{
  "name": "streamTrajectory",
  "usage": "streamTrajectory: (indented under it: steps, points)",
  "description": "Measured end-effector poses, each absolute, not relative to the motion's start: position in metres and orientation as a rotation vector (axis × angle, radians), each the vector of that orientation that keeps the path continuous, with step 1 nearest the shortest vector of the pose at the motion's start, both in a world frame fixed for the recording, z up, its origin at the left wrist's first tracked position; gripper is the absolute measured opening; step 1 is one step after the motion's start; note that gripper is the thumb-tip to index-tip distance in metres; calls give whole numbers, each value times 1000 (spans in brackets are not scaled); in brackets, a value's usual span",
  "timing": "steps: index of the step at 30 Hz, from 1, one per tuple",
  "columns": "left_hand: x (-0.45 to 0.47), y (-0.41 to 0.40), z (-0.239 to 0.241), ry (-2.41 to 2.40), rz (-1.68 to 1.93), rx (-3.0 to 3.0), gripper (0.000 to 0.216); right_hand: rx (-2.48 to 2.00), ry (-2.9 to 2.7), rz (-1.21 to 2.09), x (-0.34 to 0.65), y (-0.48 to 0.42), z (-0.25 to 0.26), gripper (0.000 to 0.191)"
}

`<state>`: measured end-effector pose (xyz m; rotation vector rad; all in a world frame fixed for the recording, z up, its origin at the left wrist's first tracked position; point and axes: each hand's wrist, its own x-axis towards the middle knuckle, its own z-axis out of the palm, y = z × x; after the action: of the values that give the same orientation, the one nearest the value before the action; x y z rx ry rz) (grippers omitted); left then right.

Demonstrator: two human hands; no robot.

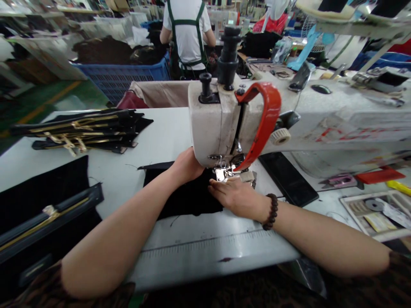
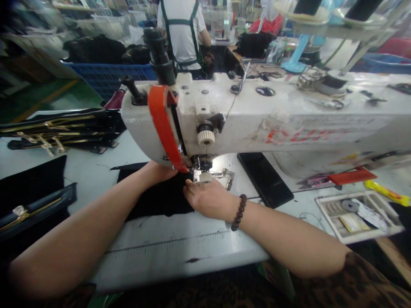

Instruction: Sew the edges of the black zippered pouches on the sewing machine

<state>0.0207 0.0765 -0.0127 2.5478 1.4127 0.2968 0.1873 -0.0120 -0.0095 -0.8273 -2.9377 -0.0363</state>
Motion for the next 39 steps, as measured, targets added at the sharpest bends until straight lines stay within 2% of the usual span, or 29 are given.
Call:
streamTrajectory:
  steps: [4, 7, 9, 11, 14, 16, 19, 21, 24, 28, 30, 34, 39]
  points:
    - [18, 60, 8, 1397, 283, 2581, 25, -923, -2840, 94, 196, -13, 0, 30]
    - [12, 23, 29, 1306, 143, 2702, 27, -979, -2748, 339, 217, -12, 18, 35]
    - [7, -4, 34, 1067, 32, 2793, 51, -1010, -2766, 508, 232, -11, 29, 43]
    - [0, -25, 28, 856, -33, 2831, 58, -1071, -2795, 576, 241, -11, 33, 43]
    - [-10, -34, 11, 820, 91, 2806, 35, -1199, -2782, 447, 235, -11, 27, 25]
    - [-17, -30, 3, 818, 281, 2704, 33, -1301, -2728, 263, 223, -8, 18, 17]
    - [-22, -20, 2, 945, 517, 2355, 31, -1501, -2569, -43, 206, 3, 2, 17]
    - [-24, -15, 4, 1099, 610, 2035, 30, -1595, -2495, -129, 201, 13, -4, 21]
    - [-26, -12, 5, 1192, 713, 1552, 30, -1615, -2483, -122, 207, 19, -2, 22]
    - [-27, -11, -1, 1122, 738, 1146, 33, -1301, -2654, 69, 219, 9, 8, 16]
    - [-27, -11, -2, 1087, 744, 1063, 32, -1238, -2688, 105, 218, 4, 8, 16]
    - [-26, -13, -2, 1062, 757, 1064, 33, -1467, -2589, -88, 207, 1, -1, 14]
    - [-25, -15, 5, 1101, 716, 1455, 31, -1375, -2595, -249, 207, -11, 3, 19]
